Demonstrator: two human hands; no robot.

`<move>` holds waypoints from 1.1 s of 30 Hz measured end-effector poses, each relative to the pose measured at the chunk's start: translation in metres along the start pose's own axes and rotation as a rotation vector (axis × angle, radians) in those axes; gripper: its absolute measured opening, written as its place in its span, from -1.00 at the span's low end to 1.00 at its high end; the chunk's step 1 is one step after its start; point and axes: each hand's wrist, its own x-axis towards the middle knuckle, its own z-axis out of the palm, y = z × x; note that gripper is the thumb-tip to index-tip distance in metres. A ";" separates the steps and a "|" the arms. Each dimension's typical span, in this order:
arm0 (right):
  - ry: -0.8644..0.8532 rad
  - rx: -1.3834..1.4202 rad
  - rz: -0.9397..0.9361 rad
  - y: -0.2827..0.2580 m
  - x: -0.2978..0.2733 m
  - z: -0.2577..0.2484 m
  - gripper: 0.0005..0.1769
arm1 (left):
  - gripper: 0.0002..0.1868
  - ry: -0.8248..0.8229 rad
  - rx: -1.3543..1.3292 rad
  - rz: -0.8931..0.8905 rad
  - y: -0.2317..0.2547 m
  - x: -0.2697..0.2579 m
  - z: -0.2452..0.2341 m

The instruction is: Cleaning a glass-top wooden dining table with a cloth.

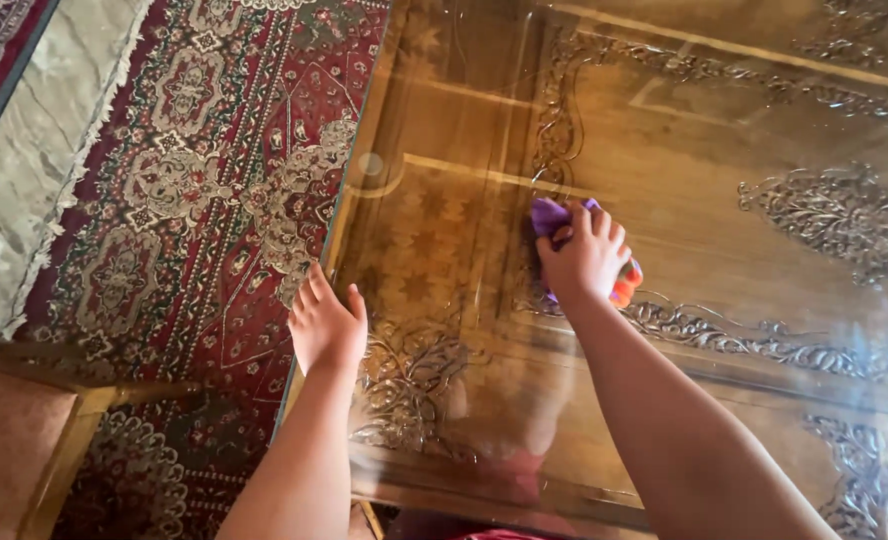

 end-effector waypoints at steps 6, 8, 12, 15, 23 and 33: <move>-0.044 -0.009 -0.062 -0.029 0.018 0.016 -0.22 | -0.24 -0.010 -0.016 -0.043 0.004 -0.005 -0.012; -0.027 -0.009 -0.086 -0.032 0.018 0.019 -0.21 | -0.25 0.000 -0.003 -0.022 0.002 -0.005 -0.006; -0.028 0.010 -0.123 -0.042 0.017 0.014 -0.20 | -0.27 -0.002 0.016 -0.014 0.001 -0.005 -0.004; -0.054 -0.006 -0.120 -0.051 0.014 0.014 -0.21 | -0.26 0.041 -0.008 0.012 0.000 -0.006 0.000; -0.035 0.018 -0.160 -0.077 -0.013 0.006 -0.22 | -0.24 -0.050 0.055 0.043 -0.003 -0.003 0.002; -0.067 0.044 -0.126 -0.102 -0.054 -0.007 -0.22 | -0.26 0.028 -0.025 0.108 -0.003 -0.006 -0.004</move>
